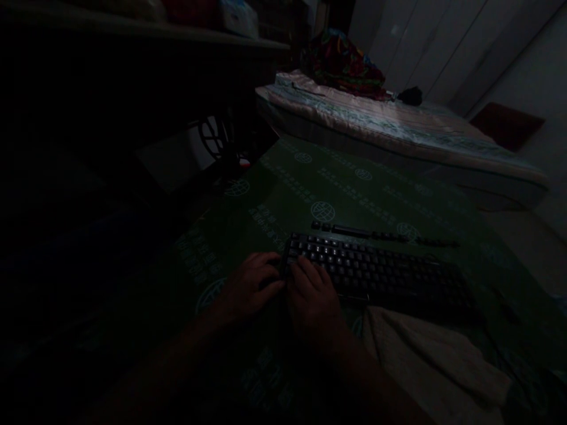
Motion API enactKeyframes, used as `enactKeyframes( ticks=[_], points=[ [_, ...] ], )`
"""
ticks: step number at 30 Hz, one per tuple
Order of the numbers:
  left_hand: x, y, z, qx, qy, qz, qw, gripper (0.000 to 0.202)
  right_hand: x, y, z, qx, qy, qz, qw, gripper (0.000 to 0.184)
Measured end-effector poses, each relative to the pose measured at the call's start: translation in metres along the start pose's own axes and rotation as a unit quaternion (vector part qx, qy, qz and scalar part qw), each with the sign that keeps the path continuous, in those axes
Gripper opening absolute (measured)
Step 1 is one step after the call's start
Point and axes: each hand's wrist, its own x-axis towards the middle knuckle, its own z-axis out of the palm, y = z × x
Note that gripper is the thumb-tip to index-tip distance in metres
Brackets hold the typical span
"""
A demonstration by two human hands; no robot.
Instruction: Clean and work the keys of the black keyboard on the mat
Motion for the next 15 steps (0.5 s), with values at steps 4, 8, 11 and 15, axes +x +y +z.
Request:
enactKeyframes(
  ticks=[4,8,11,15],
  points=[
    [0.0,0.0,0.001,-0.001,0.011,0.005,1.0,0.005,0.002,0.004,-0.002,0.038,0.053,0.05,0.997,0.016],
    [0.001,0.0,0.001,-0.001,0.015,-0.003,1.0,0.01,0.004,0.013,-0.006,0.076,0.098,0.108,0.986,0.015],
    [0.003,0.003,0.001,0.009,0.022,-0.021,1.0,0.017,0.004,0.021,-0.007,0.099,0.121,0.136,0.978,0.016],
    [0.007,0.007,0.002,0.029,0.025,-0.043,0.998,0.022,0.004,0.027,-0.008,0.106,0.152,0.154,0.971,0.017]
  ],
)
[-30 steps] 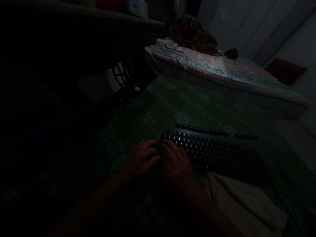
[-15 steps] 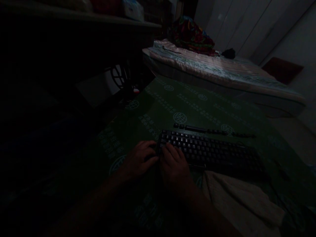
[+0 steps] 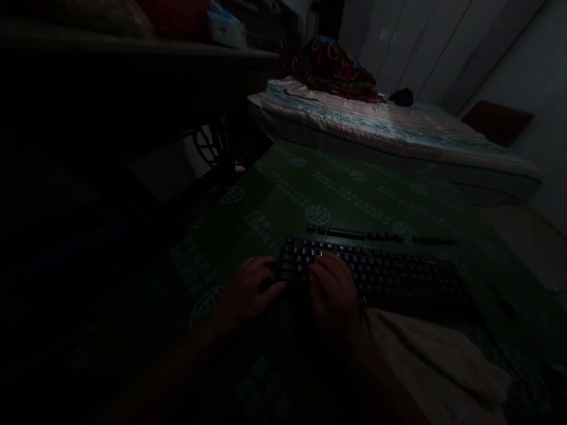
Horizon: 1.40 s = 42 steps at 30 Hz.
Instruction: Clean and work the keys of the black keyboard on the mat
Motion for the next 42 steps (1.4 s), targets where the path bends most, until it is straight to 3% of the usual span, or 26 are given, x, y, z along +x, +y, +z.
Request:
enactKeyframes(
  ticks=[19,32,42],
  points=[
    [-0.001,-0.005,0.005,0.025,0.029,0.037,0.999,0.02,0.001,0.004,-0.004,0.017,0.022,0.027,0.999,0.021],
    [-0.001,-0.008,0.0,0.007,0.006,0.038,0.999,0.017,0.004,0.008,-0.008,0.015,0.033,0.03,0.999,0.019],
    [-0.002,-0.008,-0.001,0.007,0.008,0.054,0.998,0.016,0.018,0.006,-0.015,0.006,0.0,0.045,0.999,0.017]
  ],
)
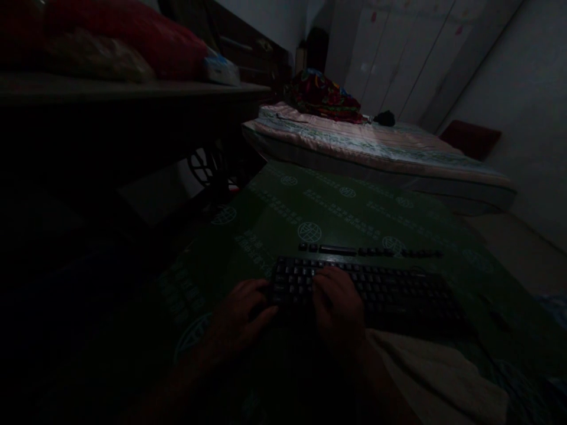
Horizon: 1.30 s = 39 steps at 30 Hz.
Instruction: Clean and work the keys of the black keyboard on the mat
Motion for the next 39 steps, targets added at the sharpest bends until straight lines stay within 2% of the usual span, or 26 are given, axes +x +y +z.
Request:
enactKeyframes(
  ticks=[4,8,11,15,22,29,39],
  points=[
    [-0.001,0.0,0.0,-0.002,-0.003,0.004,1.0,0.015,0.018,0.003,-0.001,-0.027,-0.048,-0.005,0.998,0.016],
    [-0.001,0.0,-0.001,-0.008,-0.006,0.004,1.0,0.012,0.044,0.018,0.007,-0.095,-0.121,0.005,0.988,0.015],
    [-0.002,0.0,-0.001,-0.012,-0.001,0.008,1.0,0.011,0.067,0.033,0.018,-0.169,-0.196,0.016,0.966,0.015],
    [-0.003,-0.001,0.0,-0.013,-0.009,-0.001,1.0,0.011,0.092,0.046,0.033,-0.256,-0.301,0.021,0.918,0.015],
    [-0.003,-0.002,0.0,-0.015,-0.009,0.007,1.0,0.009,0.107,0.052,0.052,-0.271,-0.392,0.01,0.879,0.013],
    [-0.003,0.0,-0.001,-0.008,-0.011,0.006,1.0,0.009,0.11,0.056,0.059,-0.271,-0.441,0.017,0.855,0.014],
    [-0.003,0.0,0.0,-0.009,-0.01,0.0,1.0,0.009,0.107,0.064,0.065,-0.259,-0.44,0.016,0.859,0.014]
  ],
)
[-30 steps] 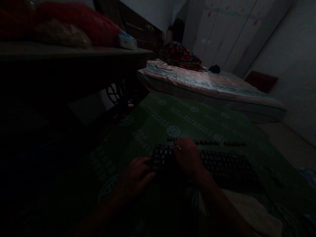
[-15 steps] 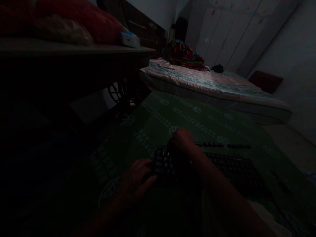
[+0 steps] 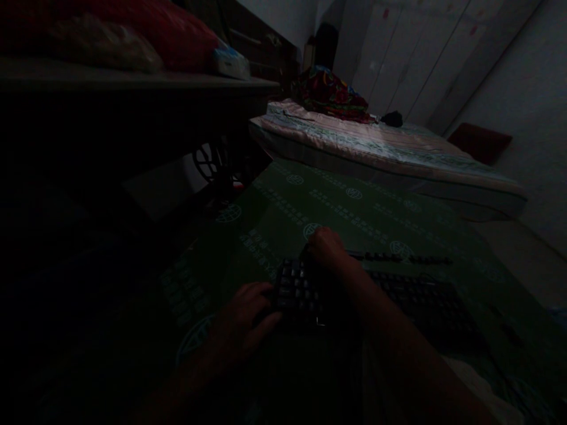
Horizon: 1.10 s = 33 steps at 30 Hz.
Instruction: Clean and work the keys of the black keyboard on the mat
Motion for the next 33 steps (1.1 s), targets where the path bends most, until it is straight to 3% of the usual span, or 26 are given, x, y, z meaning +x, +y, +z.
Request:
enactKeyframes(
  ticks=[8,13,16,22,33],
  points=[
    [0.0,-0.002,0.001,0.01,-0.004,0.011,1.0,0.015,-0.017,-0.003,-0.01,0.038,0.07,-0.009,0.997,0.012],
    [0.001,-0.001,0.001,-0.002,-0.005,0.014,1.0,0.014,-0.068,-0.013,0.005,0.136,0.237,-0.105,0.956,0.009],
    [0.001,0.001,0.001,-0.002,-0.003,0.014,1.0,0.013,-0.101,-0.025,0.019,0.161,0.287,-0.122,0.936,0.012],
    [0.0,0.0,0.003,-0.003,0.007,0.024,1.0,0.011,-0.133,-0.049,0.033,0.152,0.307,-0.142,0.929,0.011],
    [0.001,-0.001,0.003,0.0,-0.003,0.024,1.0,0.011,-0.133,-0.058,0.032,0.141,0.28,-0.132,0.94,0.011]
  ],
)
